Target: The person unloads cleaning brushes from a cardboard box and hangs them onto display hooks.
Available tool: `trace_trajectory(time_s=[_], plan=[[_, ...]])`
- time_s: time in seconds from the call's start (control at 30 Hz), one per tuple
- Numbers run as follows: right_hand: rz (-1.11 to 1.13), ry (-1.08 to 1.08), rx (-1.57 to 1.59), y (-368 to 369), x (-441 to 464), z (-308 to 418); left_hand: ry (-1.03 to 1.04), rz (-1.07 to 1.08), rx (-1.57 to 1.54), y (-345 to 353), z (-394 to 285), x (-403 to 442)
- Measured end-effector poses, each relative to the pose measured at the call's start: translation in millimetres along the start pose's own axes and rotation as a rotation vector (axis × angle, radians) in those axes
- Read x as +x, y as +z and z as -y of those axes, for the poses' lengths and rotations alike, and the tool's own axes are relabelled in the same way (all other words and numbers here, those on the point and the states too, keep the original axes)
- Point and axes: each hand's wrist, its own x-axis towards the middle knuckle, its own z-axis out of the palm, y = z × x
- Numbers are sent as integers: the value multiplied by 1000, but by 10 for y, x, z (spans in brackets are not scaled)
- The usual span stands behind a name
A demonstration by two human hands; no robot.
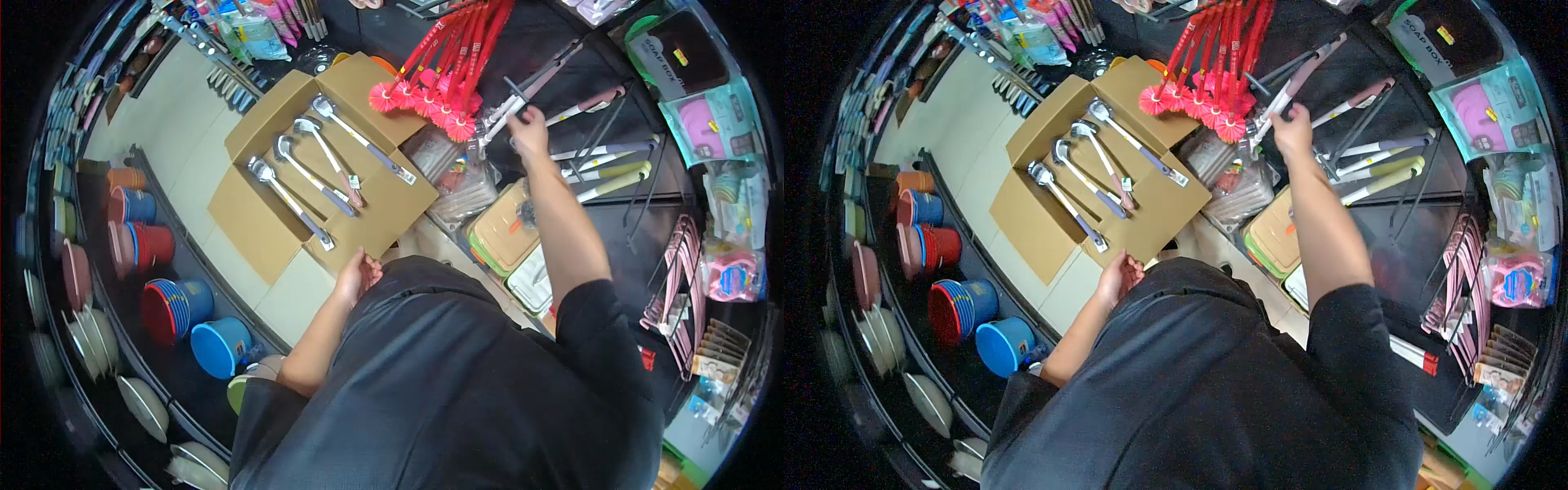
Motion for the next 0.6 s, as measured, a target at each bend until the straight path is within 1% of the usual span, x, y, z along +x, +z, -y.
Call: trace_trajectory(time_s=[0.03, 0.1, 0.17, 0.2, 0.23, 0.27, 0.3, 0.37, 0.43, 0.47, 0.5, 0.57, 0.6], plan=[[4, 33, 8, 6, -147, -103, -6, -20, 18, 33, 48, -10], [149, -47, -20, -55, -619, -242, 2, -50, 31, 114, 141, -30], [341, -18, -48, -53, -1071, -783, -8, -112, 72, 221, 260, -34], [452, 66, -24, -137, -1392, -919, -13, -105, 34, 232, 339, -3], [636, 187, -85, -227, -1644, -1119, -1, -123, 20, 255, 417, 17], [736, 231, -176, -325, -1882, -1267, 9, -127, 64, 282, 487, 32], [766, 325, -171, -420, -2168, -1450, 14, -135, 109, 305, 557, 32], [1004, 539, -89, -719, -2476, -1589, 19, -184, 145, 356, 679, 11], [1097, 170, -384, -786, -2731, -2496, 8, -225, 256, 415, 787, -47], [1054, 104, -379, -904, -2887, -2881, -19, -253, 297, 437, 815, -85], [1009, 40, -370, -965, -3010, -3095, -17, -273, 292, 426, 871, -100], [1079, 565, -274, -1205, -3018, -2656, 4, -304, 328, 379, 953, -118], [1042, 606, -303, -1252, -3074, -2712, 9, -332, 288, 398, 951, -146]])
